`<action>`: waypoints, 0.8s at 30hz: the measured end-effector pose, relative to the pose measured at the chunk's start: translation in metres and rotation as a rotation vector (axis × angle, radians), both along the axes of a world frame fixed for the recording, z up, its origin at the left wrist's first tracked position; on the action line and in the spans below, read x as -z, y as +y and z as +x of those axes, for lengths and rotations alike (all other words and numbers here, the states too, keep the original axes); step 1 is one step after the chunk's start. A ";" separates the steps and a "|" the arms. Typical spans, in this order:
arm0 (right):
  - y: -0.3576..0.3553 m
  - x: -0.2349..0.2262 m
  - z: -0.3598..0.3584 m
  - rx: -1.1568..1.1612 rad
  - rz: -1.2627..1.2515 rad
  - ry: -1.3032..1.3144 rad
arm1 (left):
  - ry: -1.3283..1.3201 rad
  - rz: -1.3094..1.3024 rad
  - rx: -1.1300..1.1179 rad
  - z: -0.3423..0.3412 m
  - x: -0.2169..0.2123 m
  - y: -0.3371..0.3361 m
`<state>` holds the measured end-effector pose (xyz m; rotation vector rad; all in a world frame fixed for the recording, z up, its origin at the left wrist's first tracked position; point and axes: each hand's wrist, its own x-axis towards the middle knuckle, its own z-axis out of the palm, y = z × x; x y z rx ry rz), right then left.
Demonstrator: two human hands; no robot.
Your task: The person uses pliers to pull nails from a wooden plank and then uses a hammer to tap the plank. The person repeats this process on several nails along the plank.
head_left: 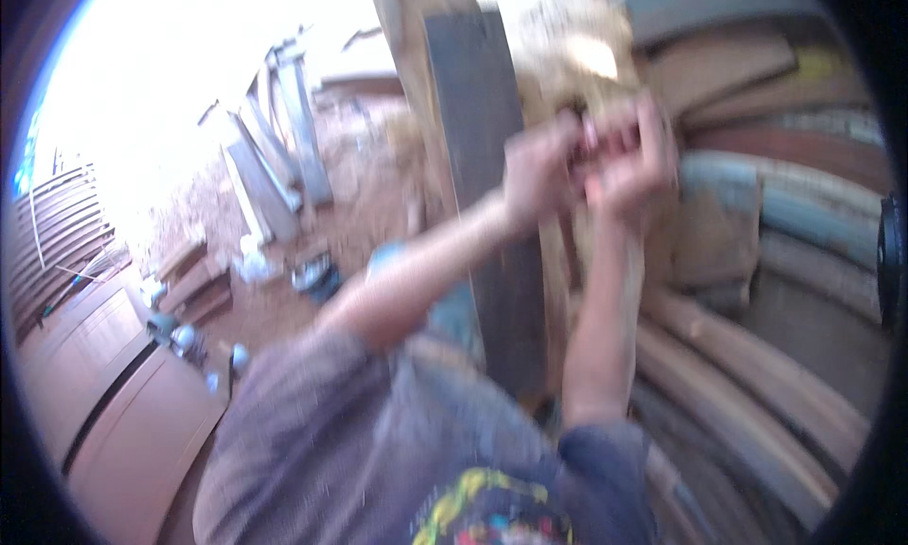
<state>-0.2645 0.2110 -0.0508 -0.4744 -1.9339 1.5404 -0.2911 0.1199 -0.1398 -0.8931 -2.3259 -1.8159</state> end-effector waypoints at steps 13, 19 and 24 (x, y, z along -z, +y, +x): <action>-0.036 -0.007 0.004 0.058 -0.372 0.124 | -0.125 0.028 0.138 0.003 -0.012 -0.026; 0.009 0.004 -0.025 -0.028 -0.693 0.115 | -0.089 0.014 -0.035 -0.004 -0.002 0.009; -0.020 0.008 -0.029 -0.036 -0.512 0.142 | -0.138 0.033 0.040 -0.008 0.000 -0.018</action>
